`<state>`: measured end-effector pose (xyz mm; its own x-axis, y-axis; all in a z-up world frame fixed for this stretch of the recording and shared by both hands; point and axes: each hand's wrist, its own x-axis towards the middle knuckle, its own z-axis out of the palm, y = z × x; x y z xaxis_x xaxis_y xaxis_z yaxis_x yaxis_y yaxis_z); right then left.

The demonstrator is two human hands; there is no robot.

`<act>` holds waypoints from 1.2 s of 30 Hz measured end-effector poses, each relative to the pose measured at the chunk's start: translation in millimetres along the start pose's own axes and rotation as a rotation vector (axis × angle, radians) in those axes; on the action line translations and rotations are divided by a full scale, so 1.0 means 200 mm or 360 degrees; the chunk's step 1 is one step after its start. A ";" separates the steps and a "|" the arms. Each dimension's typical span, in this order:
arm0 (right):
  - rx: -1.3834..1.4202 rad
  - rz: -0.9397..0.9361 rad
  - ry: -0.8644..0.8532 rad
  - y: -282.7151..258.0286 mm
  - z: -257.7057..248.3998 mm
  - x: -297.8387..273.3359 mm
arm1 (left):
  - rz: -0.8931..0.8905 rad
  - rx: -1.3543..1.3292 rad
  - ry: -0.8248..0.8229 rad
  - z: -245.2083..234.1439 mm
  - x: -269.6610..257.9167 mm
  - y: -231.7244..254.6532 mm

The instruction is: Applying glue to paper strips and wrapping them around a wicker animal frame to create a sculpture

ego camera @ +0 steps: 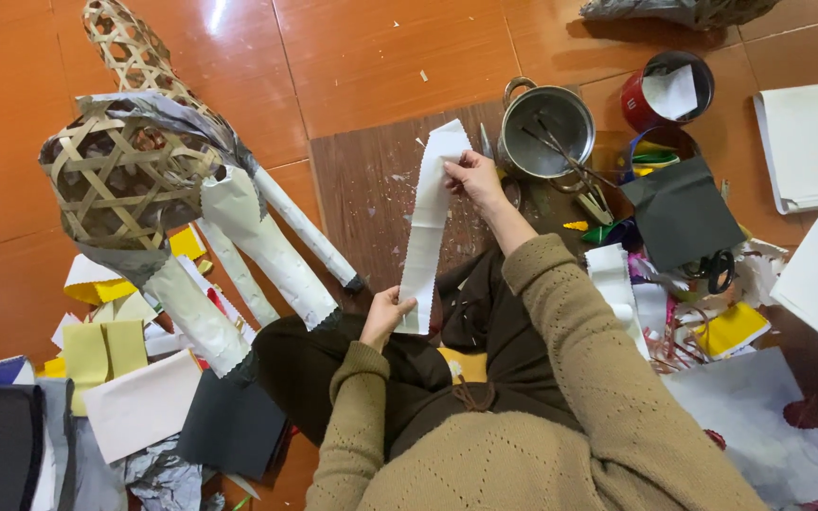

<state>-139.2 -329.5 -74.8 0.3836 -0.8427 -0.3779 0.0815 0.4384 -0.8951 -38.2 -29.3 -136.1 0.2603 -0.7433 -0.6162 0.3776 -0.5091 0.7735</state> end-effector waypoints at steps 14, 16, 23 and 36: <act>-0.0789 -0.0811 -0.0773 -0.17 0.06 -0.75 | 0.0102 -0.0868 -0.0035 0.16 0.05 0.34; -0.0911 -0.0842 -0.0756 -0.16 0.03 -0.79 | 0.0112 -0.0906 -0.0032 0.19 -0.02 0.44; -0.1068 -0.0842 -0.0785 -0.12 -0.01 -0.85 | 0.0232 -0.0744 -0.0032 0.29 -0.13 0.50; -0.1074 -0.0080 -0.0841 -0.01 -0.02 -1.09 | 0.0528 -0.0868 0.0095 0.26 -0.08 0.45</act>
<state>-226.7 -147.0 8.0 0.7862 -0.5262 -0.3240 -0.3905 -0.0168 -0.9205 -54.2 -85.0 -48.9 0.4841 -0.7899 -0.3764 0.6621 0.0494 0.7478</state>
